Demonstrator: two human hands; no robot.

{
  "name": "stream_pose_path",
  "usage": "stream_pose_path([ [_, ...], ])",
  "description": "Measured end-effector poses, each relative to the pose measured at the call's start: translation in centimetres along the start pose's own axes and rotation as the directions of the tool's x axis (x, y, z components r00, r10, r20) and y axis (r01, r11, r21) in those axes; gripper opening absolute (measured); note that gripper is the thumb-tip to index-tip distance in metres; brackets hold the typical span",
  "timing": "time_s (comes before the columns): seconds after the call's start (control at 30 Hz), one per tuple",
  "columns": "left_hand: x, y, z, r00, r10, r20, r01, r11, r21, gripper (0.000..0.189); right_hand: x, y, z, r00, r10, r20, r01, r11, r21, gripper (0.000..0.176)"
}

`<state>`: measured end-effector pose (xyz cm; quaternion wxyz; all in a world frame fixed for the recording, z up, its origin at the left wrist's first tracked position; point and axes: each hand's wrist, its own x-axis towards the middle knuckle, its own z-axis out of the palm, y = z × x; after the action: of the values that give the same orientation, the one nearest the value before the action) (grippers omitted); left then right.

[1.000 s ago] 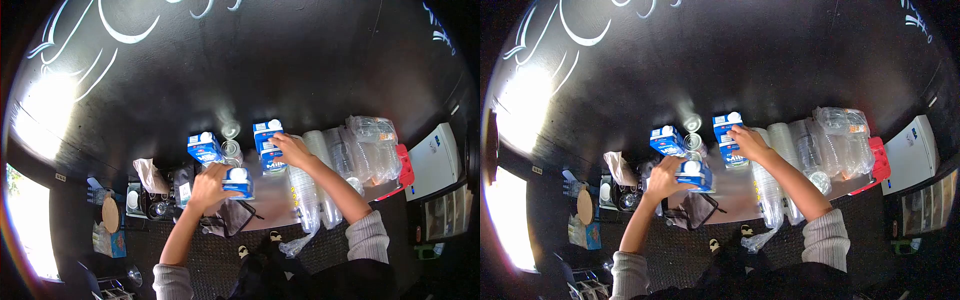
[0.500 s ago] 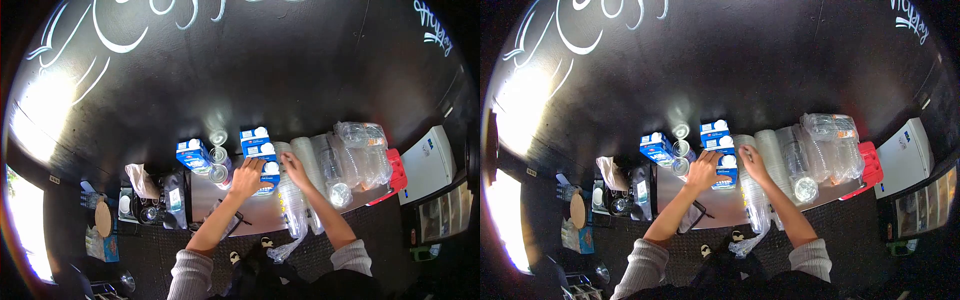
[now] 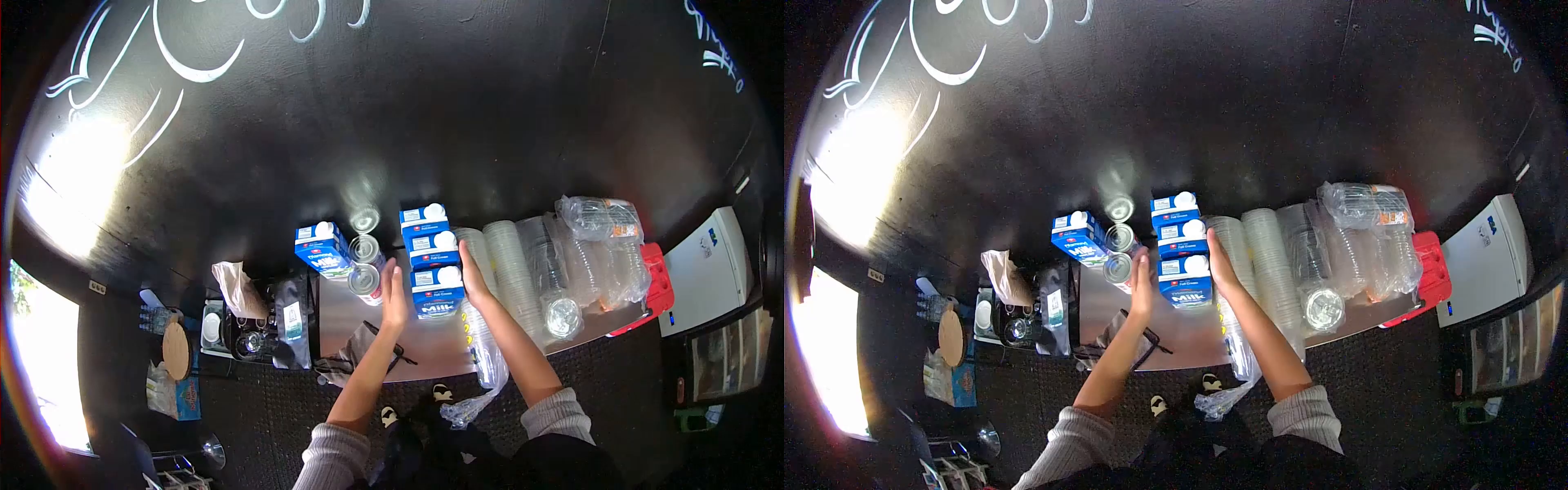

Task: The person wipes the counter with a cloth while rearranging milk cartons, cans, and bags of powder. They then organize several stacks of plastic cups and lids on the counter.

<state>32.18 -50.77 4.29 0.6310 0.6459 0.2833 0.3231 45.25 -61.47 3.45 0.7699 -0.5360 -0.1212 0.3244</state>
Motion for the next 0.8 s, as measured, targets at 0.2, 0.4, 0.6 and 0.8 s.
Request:
stream_pose_path([
  [0.2, 0.4, 0.0, 1.2, 0.884, -0.292, 0.365, 0.410, 0.860, -0.305, 0.056, 0.0, -0.1, 0.5, 0.998, 0.041, 0.050, -0.047, 0.990, 0.130, 0.061],
  [0.4, 1.0, -1.9, 1.4, 0.888, -0.234, 0.397, 0.397, 0.825, -0.402, 0.055, -0.2, -0.5, 0.8, 0.987, 0.144, 0.076, -0.155, 0.972, 0.178, 0.065],
  [0.6, 0.5, -1.7, 1.6, 0.912, -0.225, 0.343, 0.371, 0.811, -0.452, 0.057, -0.5, -1.0, 0.8, 0.974, 0.198, 0.109, -0.214, 0.964, 0.158, 0.064],
  [0.8, -0.8, -4.5, 1.8, 0.959, -0.257, 0.120, 0.273, 0.723, -0.634, 0.065, -1.4, -1.4, 0.3, 0.977, 0.188, 0.103, -0.203, 0.967, 0.156, 0.064],
])
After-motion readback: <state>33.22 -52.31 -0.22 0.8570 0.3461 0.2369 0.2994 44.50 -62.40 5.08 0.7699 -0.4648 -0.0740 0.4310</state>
